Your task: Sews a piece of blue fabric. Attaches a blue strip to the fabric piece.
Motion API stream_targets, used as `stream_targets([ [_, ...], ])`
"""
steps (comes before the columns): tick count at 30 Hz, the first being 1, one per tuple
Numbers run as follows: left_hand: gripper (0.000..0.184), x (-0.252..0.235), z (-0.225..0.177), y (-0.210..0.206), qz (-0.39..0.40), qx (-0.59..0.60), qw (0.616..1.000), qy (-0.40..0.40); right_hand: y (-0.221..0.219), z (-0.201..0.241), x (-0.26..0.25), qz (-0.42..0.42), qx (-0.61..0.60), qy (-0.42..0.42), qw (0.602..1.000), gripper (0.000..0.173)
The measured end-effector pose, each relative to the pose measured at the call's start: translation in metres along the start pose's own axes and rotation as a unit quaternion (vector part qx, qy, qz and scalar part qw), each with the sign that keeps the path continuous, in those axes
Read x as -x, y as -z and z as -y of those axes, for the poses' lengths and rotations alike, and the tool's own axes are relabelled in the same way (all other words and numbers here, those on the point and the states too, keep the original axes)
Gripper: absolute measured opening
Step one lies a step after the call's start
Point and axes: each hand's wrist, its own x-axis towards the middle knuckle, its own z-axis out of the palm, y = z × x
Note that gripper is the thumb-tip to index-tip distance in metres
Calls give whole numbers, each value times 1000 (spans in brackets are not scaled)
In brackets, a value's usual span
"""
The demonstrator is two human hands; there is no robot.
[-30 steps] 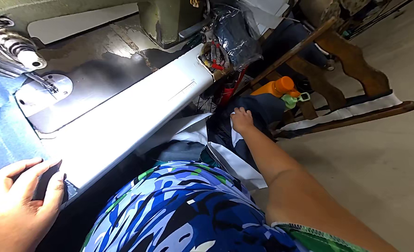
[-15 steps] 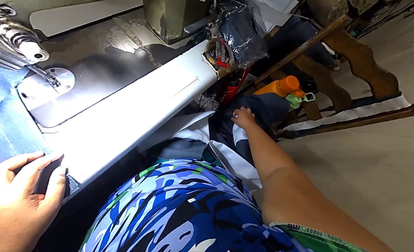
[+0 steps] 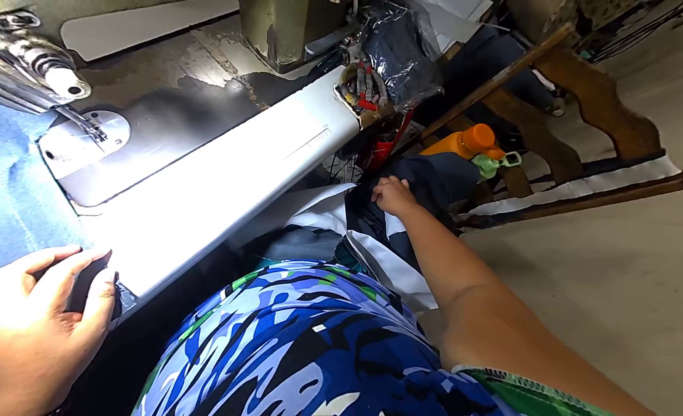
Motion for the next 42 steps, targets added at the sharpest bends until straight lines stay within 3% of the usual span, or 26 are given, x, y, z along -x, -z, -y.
stream_targets([
  [3, 45, 0, 2, -1, -2, -2, 1000, -2, -5, 9, 1, 87, 79, -23, 993, 21],
  [7, 44, 1, 2, -1, -4, 1, 1000, -1, -15, 9, -2, 96, 109, -51, 988, 40],
  [12, 46, -1, -1, -1, -4, -6, 1000, -4, -12, 10, 0, 100, 103, -65, 987, 28],
  [17, 46, 0, 3, -1, -9, -13, 1000, -4, -11, 3, 1, 114, 60, -89, 988, 37],
  [24, 36, -1, -9, 1, -69, -31, 996, -45, -7, 10, 15, 65, 25, -61, 996, 34],
  [34, 32, 2, -16, -1, -97, -26, 995, -6, -21, 18, 9, 34, 27, -71, 997, 31],
  [36, 31, 1, -17, -1, -98, -28, 995, -8, -19, 21, 17, -13, -5, -57, 998, 32],
  [38, 31, 1, -19, -1, -102, -28, 994, -11, -11, 22, 29, -132, -81, -18, 988, 33],
  [42, 29, -2, -22, 7, -70, 15, 997, 22, 41, 23, 33, -384, -214, 24, 898, 43],
])
